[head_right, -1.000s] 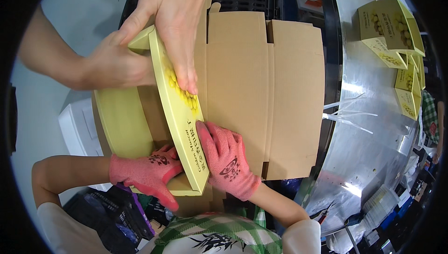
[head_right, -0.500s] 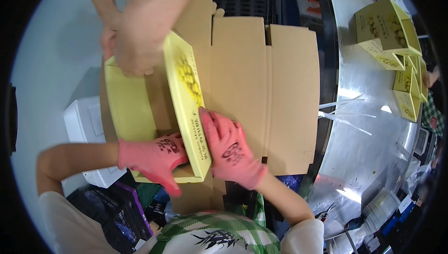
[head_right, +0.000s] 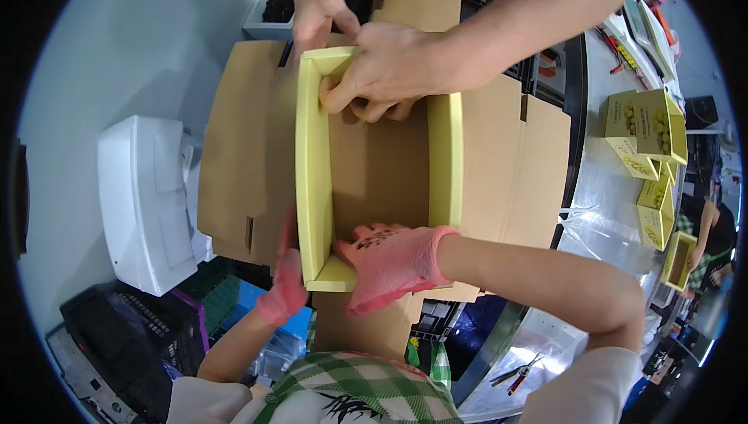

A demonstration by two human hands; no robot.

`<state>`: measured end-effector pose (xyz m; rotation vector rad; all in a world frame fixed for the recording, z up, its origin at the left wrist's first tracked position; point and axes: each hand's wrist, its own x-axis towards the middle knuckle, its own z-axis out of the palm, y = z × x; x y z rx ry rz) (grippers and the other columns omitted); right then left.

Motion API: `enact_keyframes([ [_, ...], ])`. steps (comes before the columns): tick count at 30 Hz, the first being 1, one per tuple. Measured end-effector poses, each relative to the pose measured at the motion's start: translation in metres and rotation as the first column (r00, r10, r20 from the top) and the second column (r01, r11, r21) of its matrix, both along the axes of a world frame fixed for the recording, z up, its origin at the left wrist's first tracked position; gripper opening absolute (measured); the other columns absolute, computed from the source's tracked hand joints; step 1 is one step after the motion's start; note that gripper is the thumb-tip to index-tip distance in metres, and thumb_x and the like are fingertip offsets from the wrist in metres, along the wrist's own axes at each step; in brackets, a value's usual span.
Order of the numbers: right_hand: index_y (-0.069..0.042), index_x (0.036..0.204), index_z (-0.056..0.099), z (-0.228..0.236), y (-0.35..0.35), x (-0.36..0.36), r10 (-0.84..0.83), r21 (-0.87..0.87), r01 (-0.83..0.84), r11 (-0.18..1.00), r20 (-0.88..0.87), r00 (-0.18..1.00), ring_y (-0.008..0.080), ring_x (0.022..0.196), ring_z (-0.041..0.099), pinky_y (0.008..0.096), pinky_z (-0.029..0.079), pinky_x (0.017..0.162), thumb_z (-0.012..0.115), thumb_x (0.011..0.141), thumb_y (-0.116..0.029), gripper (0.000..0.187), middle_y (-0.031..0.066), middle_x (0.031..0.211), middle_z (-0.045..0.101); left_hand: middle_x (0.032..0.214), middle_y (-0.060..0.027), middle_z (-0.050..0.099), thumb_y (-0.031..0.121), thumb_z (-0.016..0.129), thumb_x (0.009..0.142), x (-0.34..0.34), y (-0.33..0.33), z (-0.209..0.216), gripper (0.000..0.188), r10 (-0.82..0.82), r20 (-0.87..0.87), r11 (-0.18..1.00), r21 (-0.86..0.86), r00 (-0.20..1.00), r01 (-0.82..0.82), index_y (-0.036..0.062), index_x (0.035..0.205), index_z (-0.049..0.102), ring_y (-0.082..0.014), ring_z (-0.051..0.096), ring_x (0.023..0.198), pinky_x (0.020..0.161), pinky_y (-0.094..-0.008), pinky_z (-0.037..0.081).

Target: The person folds flat cardboard pieces into rectangular yellow boxes with assistance from a coworker. They repeatedly fold the sides and secure the boxes, stacking completed units on the table.

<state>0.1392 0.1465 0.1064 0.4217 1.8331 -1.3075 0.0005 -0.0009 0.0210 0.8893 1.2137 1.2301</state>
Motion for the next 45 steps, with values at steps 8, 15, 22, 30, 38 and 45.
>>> enact_keyframes([
  [8, -0.009, 0.149, 0.016, -0.018, 0.018, -0.01, 0.133, -0.178, -0.104, 0.978, 0.16, 0.978, 0.0369, 0.136, 0.02, 0.0419, 0.024, 0.111, 0.075, 0.061, -0.05, 0.113, 0.0231, 0.145, 0.019, 0.15, -0.0163, 0.013, 0.058, 0.034, 0.092, 0.015, 0.006, -0.042, 0.084, -0.059, 0.288, 0.996, -0.044, 0.956, 0.075, 0.001, 0.148, 0.007, -0.0314, 0.021, 0.136, 0.111, -0.0425, 0.021],
  [15, -0.011, 0.15, 0.015, -0.027, 0.02, -0.02, 0.201, -0.179, -0.168, 0.969, 0.187, 0.962, 0.0335, 0.141, 0.015, 0.0411, 0.02, 0.114, 0.08, 0.06, -0.042, 0.115, 0.0185, 0.152, 0.013, 0.15, -0.019, 0.008, 0.054, 0.038, 0.092, 0.01, 0.016, -0.036, 0.085, -0.068, -0.068, 0.961, 0.265, 0.995, 0.083, 0.0004, 0.149, 0.004, -0.0324, 0.024, 0.134, 0.109, -0.0418, 0.025],
  [22, -0.002, 0.126, 0.05, -0.007, 0.0, -0.006, -0.034, 0.053, 0.04, 0.998, -0.116, 0.993, 0.0366, 0.114, 0.05, 0.0383, 0.039, 0.1, 0.071, 0.063, -0.028, 0.071, 0.0211, 0.122, 0.053, 0.149, -0.0156, 0.016, 0.045, 0.037, 0.096, 0.016, 0.009, -0.038, 0.072, -0.085, 0.196, 0.994, 0.085, 0.977, 0.069, 0.0031, 0.148, 0.011, -0.0295, 0.024, 0.136, 0.111, -0.0399, 0.024],
  [30, -0.001, 0.127, 0.049, 0.017, -0.083, 0.071, -0.248, 0.167, 0.952, 0.258, -0.941, 0.232, 0.0295, 0.113, 0.052, 0.0381, 0.038, 0.1, 0.072, 0.075, -0.019, 0.06, 0.0167, 0.119, 0.056, 0.144, -0.0112, 0.032, 0.036, 0.038, 0.097, 0.005, 0.013, -0.005, 0.06, -0.066, 0.136, 0.993, 0.105, 0.989, 0.052, 0.0034, 0.145, 0.024, -0.0234, 0.032, 0.132, 0.111, -0.0363, 0.024],
  [38, -0.001, 0.133, 0.042, -0.07, -0.11, 0.166, -0.493, 0.225, 0.874, -0.431, -0.87, -0.019, 0.0331, 0.122, 0.045, 0.0392, 0.036, 0.104, 0.055, 0.093, -0.017, 0.045, 0.0191, 0.134, 0.044, 0.147, -0.0191, 0.029, 0.03, 0.065, 0.088, -0.061, -0.002, -0.011, 0.072, 0.368, -0.805, 0.925, 0.27, 0.466, -0.266, 0.0006, 0.142, 0.029, -0.0314, 0.031, 0.135, 0.11, -0.0407, 0.028],
  [45, -0.002, 0.14, 0.033, -0.097, -0.122, 0.21, -0.75, 0.673, 0.537, -0.508, -0.652, 0.108, 0.0361, 0.13, 0.034, 0.0474, 0.027, 0.108, 0.067, 0.079, -0.048, 0.083, 0.0189, 0.139, 0.039, 0.141, -0.0196, 0.039, 0.048, 0.072, 0.076, -0.146, 0.006, -0.008, 0.089, 0.137, -0.833, 0.878, -0.149, 0.536, -0.456, 0.0008, 0.14, 0.033, -0.0326, 0.038, 0.131, 0.104, -0.0373, 0.034],
])
